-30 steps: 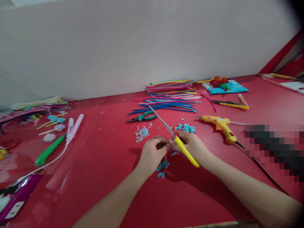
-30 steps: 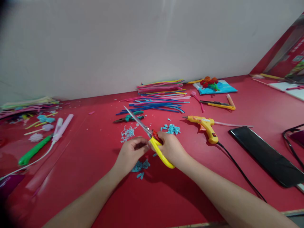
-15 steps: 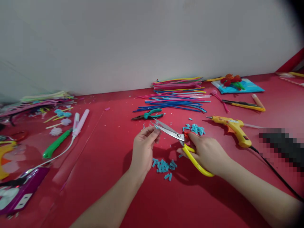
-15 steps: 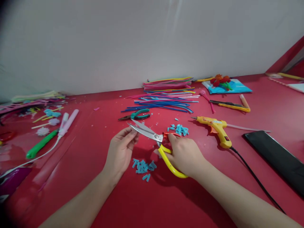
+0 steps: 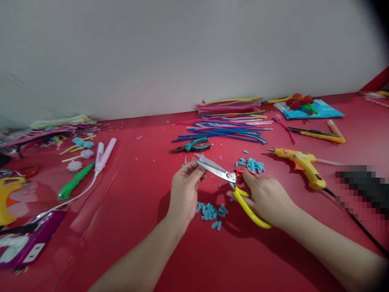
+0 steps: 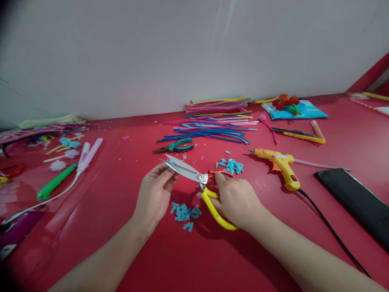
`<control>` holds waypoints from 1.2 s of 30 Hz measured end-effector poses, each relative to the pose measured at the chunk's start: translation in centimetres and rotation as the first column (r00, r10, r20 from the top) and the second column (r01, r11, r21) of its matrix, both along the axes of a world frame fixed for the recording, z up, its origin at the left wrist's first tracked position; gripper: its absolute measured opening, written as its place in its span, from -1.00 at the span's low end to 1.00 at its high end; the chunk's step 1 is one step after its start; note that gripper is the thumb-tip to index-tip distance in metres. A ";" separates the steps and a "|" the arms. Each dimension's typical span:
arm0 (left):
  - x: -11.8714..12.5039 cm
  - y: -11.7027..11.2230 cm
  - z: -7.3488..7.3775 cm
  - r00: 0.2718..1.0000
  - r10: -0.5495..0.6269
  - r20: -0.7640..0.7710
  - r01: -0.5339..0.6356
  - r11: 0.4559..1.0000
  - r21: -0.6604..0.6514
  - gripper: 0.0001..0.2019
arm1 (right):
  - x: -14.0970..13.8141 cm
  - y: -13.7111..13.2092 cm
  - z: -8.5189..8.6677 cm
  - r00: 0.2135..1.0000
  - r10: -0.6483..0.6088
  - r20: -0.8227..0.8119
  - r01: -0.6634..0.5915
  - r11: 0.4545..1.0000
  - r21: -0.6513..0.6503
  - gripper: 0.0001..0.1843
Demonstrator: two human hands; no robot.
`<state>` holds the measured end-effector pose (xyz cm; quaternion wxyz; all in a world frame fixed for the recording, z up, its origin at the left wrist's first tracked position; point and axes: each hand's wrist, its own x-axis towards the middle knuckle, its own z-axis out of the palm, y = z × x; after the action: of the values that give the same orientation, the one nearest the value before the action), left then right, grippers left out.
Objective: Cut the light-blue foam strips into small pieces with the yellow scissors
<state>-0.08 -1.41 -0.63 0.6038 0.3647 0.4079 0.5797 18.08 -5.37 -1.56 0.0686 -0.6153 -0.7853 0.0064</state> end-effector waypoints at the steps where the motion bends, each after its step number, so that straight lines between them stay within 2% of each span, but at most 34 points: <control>1: 0.0 0.0 0.0 1.000 0.001 0.003 -0.001 1.000 0.001 -0.95 | 0.0 0.0 0.0 1.000 0.001 0.002 -0.001 1.000 0.003 -0.63; 15: 0.0 0.0 0.0 0.999 0.019 0.029 -0.019 1.000 -0.009 -0.94 | 0.2 0.0 -0.1 1.000 0.019 0.022 -0.019 1.000 0.016 -0.62; 36: -0.1 0.0 0.1 0.999 -0.014 0.034 0.013 1.000 0.013 -0.95 | 0.3 0.0 0.0 1.000 0.010 0.024 -0.011 0.999 0.050 -0.63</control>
<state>-0.17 -1.41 -0.49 0.6121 0.3616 0.3914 0.5843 18.38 -5.34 -1.57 0.0744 -0.6091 -0.7893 -0.0204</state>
